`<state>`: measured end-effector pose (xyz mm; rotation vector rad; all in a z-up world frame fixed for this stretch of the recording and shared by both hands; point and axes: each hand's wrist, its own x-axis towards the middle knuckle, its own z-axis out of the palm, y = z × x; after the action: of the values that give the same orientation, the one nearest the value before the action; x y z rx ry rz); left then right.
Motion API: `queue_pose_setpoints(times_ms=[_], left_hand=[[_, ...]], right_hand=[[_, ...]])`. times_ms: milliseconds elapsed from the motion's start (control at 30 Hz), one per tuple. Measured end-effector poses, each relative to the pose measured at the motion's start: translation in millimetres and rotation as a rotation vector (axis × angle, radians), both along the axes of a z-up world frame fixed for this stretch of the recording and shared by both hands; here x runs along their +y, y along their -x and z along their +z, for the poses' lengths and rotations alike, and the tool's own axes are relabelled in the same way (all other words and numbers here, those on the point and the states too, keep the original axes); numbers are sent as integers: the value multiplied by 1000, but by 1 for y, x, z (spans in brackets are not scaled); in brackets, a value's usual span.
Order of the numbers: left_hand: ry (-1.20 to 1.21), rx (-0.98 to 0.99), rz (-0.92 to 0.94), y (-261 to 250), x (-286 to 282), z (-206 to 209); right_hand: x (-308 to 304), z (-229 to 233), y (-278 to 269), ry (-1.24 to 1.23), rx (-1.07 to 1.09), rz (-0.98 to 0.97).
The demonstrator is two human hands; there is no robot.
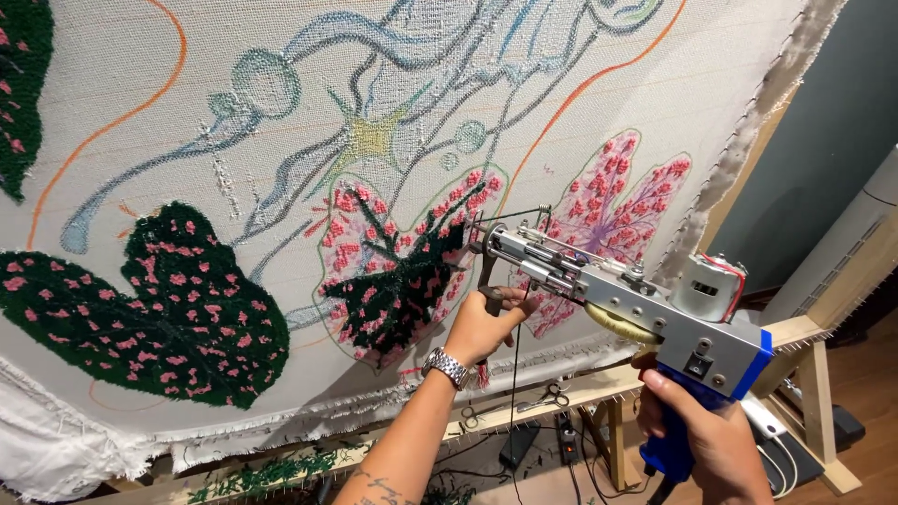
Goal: Using a tufting gun to create a floral pattern on a rug canvas.
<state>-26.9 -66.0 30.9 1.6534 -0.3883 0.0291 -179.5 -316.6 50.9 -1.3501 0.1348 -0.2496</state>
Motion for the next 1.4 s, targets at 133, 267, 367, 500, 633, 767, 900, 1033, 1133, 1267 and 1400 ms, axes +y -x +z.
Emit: queue_pose_setpoints(times_ms=[133,267,367,500,633,767,900,1033,1133,1267,1400], left_hand=[[-38,-10,15,3,-1,0],[-62,-22,30,5,-1,-1],[-40,25,-3,5,-1,3],[-73,18,36,-2,1,-2],[-21,19,44,-10,2,-4],[-104,80,95,-25,5,-10],[-45,-1,77,-46,11,-18],[-57,59,82,-46,19,-4],[-65,82,96,-52,22,-2],[-91,49,108,-55,25,-2],[-102,51,109,-61,27,-3]], right_hand=[[-5,-5,1,-2,13,0],[-6,-6,1,-19,3,1],[-4,-4,0,-27,20,-6],[-2,-6,-4,3,12,-11],[6,0,-7,20,-12,-5],[17,3,-11,6,-36,4],[34,5,-15,-8,-89,5],[46,3,-19,40,-122,47],[56,4,-18,100,-160,14],[55,-5,-24,146,-181,3],[56,-6,-27,154,-152,2]])
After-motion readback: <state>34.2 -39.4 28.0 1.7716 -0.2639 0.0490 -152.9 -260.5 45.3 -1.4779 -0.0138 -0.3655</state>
